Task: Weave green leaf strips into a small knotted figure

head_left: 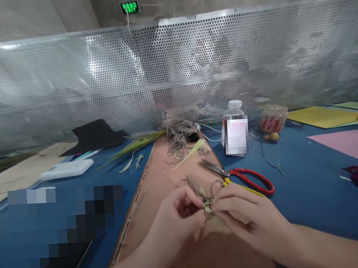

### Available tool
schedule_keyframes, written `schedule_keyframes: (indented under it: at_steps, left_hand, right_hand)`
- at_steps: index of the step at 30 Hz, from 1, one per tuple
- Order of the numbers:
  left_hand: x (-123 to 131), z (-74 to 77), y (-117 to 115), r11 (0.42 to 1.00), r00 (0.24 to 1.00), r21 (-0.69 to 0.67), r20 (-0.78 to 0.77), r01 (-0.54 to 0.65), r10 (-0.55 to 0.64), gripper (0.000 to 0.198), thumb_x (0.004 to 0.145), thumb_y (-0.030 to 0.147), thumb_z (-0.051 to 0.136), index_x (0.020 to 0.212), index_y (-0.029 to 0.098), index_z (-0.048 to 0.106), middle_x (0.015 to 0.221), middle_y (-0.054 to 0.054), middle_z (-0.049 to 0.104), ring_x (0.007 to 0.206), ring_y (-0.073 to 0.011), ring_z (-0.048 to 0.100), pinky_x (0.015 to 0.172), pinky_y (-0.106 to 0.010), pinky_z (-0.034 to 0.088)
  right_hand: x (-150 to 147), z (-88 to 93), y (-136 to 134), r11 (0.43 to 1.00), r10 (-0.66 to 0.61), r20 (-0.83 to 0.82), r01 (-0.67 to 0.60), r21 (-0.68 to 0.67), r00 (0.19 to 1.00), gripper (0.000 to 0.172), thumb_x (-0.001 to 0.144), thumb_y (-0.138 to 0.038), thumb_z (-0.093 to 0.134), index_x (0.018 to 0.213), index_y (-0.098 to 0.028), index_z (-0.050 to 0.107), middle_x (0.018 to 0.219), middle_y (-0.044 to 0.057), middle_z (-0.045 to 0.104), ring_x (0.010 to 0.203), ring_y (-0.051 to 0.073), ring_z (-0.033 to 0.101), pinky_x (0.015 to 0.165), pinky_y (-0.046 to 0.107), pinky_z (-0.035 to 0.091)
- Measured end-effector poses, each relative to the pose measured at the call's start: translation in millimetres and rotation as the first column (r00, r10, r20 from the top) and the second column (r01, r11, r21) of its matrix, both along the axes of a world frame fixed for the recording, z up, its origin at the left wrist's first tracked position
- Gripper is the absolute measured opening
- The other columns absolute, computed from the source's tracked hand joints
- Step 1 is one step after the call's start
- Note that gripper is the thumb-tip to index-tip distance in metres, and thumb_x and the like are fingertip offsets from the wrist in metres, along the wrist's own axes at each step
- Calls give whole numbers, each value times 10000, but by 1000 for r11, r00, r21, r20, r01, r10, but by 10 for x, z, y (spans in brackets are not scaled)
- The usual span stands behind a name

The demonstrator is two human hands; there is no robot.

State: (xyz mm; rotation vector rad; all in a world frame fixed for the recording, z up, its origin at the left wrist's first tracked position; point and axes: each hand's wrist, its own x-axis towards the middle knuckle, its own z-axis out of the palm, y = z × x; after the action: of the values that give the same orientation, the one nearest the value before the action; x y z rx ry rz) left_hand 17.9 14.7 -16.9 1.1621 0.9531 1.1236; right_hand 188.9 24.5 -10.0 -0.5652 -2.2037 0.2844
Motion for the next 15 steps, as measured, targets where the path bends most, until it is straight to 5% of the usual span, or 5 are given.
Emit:
schedule_keyframes:
  at_steps: [7,15]
  left_hand:
    - [7,-66,50,999,999,-9,9,51,-51,177,647,122,651,623,150,478,577,48,554,545,-63,473,540,-179,345]
    - [19,-76,-6,998,987,67,-159,2,8,117,705,161,628,682,156,513,645,40,527,611,-79,470,585,-191,360]
  right_hand:
    - [10,-57,6,998,-34,19,35,-60,999,155,780,-42,499,851,-155,578,759,47,558,669,108,534,581,203,465]
    - [31,-89,-10,998,-55,22,54,22,998,203,779,-32,502,921,-159,573,817,54,571,743,123,534,665,220,471]
